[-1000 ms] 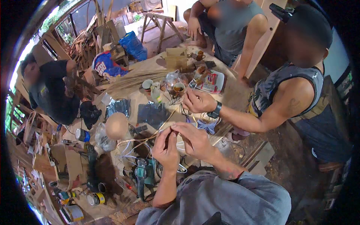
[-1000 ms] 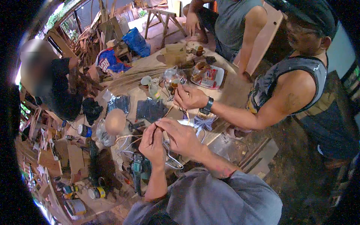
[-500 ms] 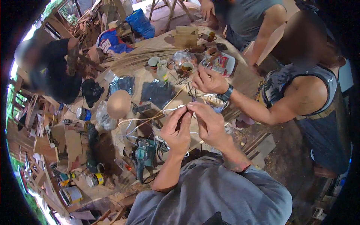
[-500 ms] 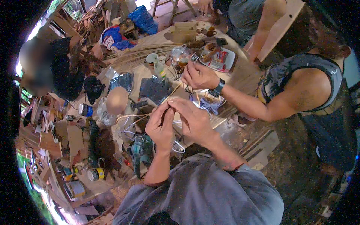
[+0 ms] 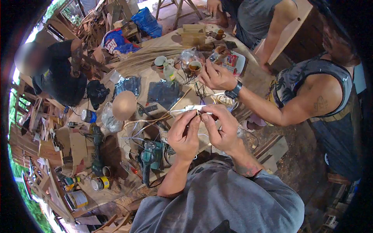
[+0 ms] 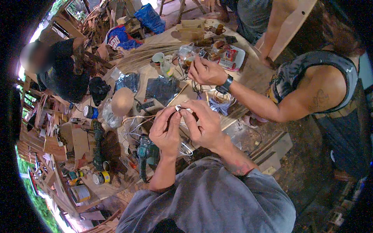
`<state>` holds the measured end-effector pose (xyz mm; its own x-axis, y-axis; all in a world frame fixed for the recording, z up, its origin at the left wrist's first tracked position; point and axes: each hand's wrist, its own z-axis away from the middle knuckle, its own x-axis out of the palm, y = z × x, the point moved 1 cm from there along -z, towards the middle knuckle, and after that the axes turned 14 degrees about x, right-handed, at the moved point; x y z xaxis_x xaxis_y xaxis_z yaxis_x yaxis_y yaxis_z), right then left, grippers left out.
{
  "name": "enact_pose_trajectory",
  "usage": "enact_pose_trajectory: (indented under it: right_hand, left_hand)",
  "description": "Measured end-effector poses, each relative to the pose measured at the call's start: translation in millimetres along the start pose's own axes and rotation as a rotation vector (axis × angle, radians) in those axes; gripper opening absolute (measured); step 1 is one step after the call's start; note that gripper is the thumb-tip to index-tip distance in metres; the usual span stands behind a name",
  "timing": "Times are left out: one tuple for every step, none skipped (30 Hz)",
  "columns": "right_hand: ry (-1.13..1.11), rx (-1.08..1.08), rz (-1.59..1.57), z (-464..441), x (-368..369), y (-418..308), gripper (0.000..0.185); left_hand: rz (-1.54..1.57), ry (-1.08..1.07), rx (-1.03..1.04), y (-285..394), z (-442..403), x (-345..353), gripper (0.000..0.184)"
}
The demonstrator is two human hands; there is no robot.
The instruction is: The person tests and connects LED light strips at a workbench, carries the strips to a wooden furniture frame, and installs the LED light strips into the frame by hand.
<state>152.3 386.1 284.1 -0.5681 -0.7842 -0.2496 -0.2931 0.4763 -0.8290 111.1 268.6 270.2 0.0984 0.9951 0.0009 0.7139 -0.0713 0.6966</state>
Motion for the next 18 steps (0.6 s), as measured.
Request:
enact_pose_trajectory:
  right_hand:
    - [-0.005,0.094,-0.064,1,-3,-3,0.020]
    - [-0.004,0.098,-0.064,0,-7,-6,0.020]
    - [-0.071,0.167,-0.113,-2,-10,-8,0.018]
    - [-0.137,0.237,-0.163,-2,-13,-9,0.017]
    - [-0.134,0.242,-0.163,-3,-16,-12,0.017]
    - [-0.143,0.220,-0.161,-4,-18,-14,0.016]
    - [-0.154,0.200,-0.159,-3,-20,-15,0.016]
    - [-0.153,0.206,-0.158,-2,-21,-13,0.016]
    - [-0.144,0.157,-0.153,-2,-22,-12,0.016]
    - [-0.136,0.108,-0.149,-2,-23,-12,0.016]
    - [-0.135,0.110,-0.150,-1,-24,-13,0.016]
    - [-0.155,0.142,-0.169,-1,-26,-15,0.015]
    - [-0.177,0.173,-0.188,-1,-28,-16,0.015]
    - [-0.176,0.174,-0.188,-1,-29,-16,0.015]
    - [-0.197,0.185,-0.202,-2,-31,-15,0.015]
    - [-0.218,0.195,-0.216,-2,-31,-14,0.014]
    - [-0.218,0.195,-0.216,-3,-32,-15,0.014]
    - [-0.226,0.213,-0.233,-3,-32,-15,0.014]
  left_hand:
    - [0.018,0.008,0.002,1,0,1,0.016]
    - [0.018,0.005,-0.001,2,1,1,0.016]
    - [-0.027,-0.020,0.055,2,2,0,0.016]
    - [-0.071,-0.046,0.111,3,2,-1,0.016]
    - [-0.070,-0.051,0.108,4,2,-2,0.016]
    - [-0.090,-0.063,0.177,5,2,-3,0.015]
    - [-0.111,-0.074,0.244,7,2,-3,0.015]
    - [-0.110,-0.078,0.240,8,2,-3,0.015]
    - [-0.130,-0.094,0.275,10,1,-3,0.015]
    - [-0.150,-0.111,0.311,12,0,-4,0.016]
    - [-0.150,-0.114,0.310,14,-2,-4,0.016]
    - [-0.144,-0.120,0.312,17,-3,-3,0.016]
    - [-0.139,-0.126,0.315,19,-4,-3,0.015]
    - [-0.138,-0.127,0.314,20,-5,-3,0.015]
    - [-0.136,-0.138,0.313,21,-5,-3,0.015]
    - [-0.133,-0.147,0.311,21,-5,-3,0.015]
    - [-0.133,-0.147,0.311,20,-5,-3,0.015]
    - [-0.128,-0.146,0.305,20,-4,-3,0.015]
